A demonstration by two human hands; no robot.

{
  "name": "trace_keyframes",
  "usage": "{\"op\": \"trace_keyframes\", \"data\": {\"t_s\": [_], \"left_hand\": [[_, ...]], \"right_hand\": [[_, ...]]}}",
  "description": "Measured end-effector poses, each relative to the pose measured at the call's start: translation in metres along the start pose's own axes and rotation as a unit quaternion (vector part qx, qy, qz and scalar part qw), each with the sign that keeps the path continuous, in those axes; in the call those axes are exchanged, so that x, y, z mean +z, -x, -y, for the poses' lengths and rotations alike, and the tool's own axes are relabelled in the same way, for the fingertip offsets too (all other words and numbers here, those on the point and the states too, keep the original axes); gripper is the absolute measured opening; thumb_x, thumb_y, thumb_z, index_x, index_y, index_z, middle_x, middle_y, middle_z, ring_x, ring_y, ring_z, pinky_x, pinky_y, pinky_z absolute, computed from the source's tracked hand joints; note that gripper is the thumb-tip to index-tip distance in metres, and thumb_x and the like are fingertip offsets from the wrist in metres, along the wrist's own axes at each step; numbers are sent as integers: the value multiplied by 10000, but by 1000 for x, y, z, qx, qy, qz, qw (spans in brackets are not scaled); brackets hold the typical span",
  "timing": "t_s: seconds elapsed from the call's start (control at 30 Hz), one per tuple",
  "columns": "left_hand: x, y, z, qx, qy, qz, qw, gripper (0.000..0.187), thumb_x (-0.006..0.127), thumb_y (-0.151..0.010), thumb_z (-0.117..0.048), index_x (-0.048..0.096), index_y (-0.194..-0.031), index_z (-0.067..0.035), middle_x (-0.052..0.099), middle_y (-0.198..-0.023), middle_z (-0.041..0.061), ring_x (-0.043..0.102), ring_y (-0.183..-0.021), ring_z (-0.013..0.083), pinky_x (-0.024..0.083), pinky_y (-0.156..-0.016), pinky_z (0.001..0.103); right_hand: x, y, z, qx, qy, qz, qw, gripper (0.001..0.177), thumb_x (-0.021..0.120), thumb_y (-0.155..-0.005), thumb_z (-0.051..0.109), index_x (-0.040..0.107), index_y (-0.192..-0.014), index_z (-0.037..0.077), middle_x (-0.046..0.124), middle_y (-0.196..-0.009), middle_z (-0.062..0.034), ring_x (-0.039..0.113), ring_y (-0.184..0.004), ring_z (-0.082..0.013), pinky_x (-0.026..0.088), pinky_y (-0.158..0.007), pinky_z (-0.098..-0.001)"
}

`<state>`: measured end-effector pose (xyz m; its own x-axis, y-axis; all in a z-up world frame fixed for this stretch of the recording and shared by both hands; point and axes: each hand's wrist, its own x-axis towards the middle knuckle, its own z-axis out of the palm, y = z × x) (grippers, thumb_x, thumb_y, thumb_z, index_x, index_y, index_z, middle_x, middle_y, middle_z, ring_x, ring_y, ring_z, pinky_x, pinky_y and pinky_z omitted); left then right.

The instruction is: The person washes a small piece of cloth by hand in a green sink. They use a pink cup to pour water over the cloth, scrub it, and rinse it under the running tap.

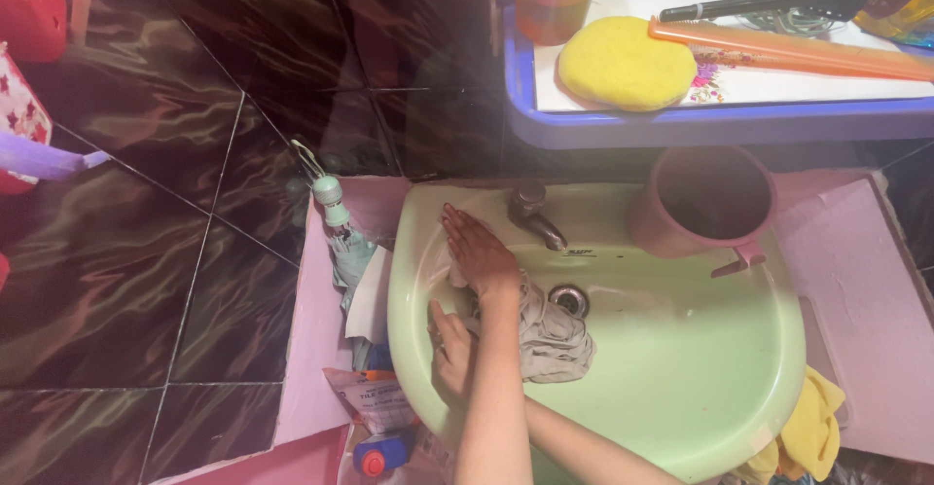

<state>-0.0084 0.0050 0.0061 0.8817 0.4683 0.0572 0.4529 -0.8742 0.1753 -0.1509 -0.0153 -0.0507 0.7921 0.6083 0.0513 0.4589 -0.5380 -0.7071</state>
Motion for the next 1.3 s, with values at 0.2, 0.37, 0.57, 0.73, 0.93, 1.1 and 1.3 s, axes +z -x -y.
{"op": "trace_keyframes", "data": {"t_s": [0.2, 0.37, 0.57, 0.73, 0.93, 1.1, 1.3], "left_hand": [[-8, 0, 2, 8, 21, 9, 1000, 700, 400, -960, -156, 175, -1559, 128, 9, -1687, 272, 53, -1559, 423, 147, -1250, 445], [-16, 3, 12, 36, 34, 7, 999, 705, 424, -935, -139, 204, -1556, 111, 49, -1688, 253, 83, -1565, 393, 131, -1256, 450], [-2, 4, 43, 173, 119, -33, 977, 739, 512, -858, -69, 277, -1533, 116, 182, -1668, 267, 166, -1563, 378, 148, -1282, 458], [14, 1, 66, 302, 165, -56, 937, 674, 498, -904, -31, 339, -1553, 57, 281, -1680, 197, 237, -1569, 331, 189, -1284, 448], [1, -15, 46, 244, 168, -56, 953, 640, 482, -988, -186, 306, -1555, 51, 260, -1661, 195, 241, -1538, 332, 191, -1244, 471], [-8, -31, 27, 188, 128, -109, 968, 630, 436, -1013, -243, 310, -1563, 36, 252, -1677, 171, 252, -1537, 312, 189, -1237, 475], [-10, -34, 47, 157, 26, -113, 981, 566, 411, -1026, -206, 376, -1556, -10, 328, -1669, 95, 280, -1562, 254, 196, -1269, 447]], "right_hand": [[-15, 16, -3, -38, 19, 1, 999, 571, 601, -975, 171, 416, -1485, -6, 491, -1355, -233, 495, -1269, -398, 428, -1067, -458], [-59, 46, -6, -16, -84, 28, 996, 514, 600, -995, 161, 449, -1451, -24, 487, -1380, -243, 486, -1309, -408, 421, -1093, -459], [-132, 84, -12, 24, 28, 75, 996, 388, 540, -954, 152, 565, -1332, 67, 535, -1383, -149, 567, -1257, -348, 453, -1064, -434], [-157, 103, -26, 138, 18, 20, 990, 391, 506, -978, 176, 548, -1363, 120, 561, -1344, -90, 596, -1231, -323, 494, -1030, -419], [-135, 118, -30, 133, 1, 22, 991, 398, 515, -974, 166, 548, -1366, 105, 562, -1350, -109, 584, -1233, -337, 494, -1022, -428], [-134, 121, -26, 118, 34, 16, 992, 378, 542, -957, 165, 578, -1327, 91, 602, -1312, -103, 603, -1208, -335, 495, -1015, -434], [-154, 119, -26, 167, 31, 3, 985, 335, 504, -993, 189, 582, -1311, 119, 604, -1303, -93, 619, -1187, -327, 507, -1020, -419]]}}
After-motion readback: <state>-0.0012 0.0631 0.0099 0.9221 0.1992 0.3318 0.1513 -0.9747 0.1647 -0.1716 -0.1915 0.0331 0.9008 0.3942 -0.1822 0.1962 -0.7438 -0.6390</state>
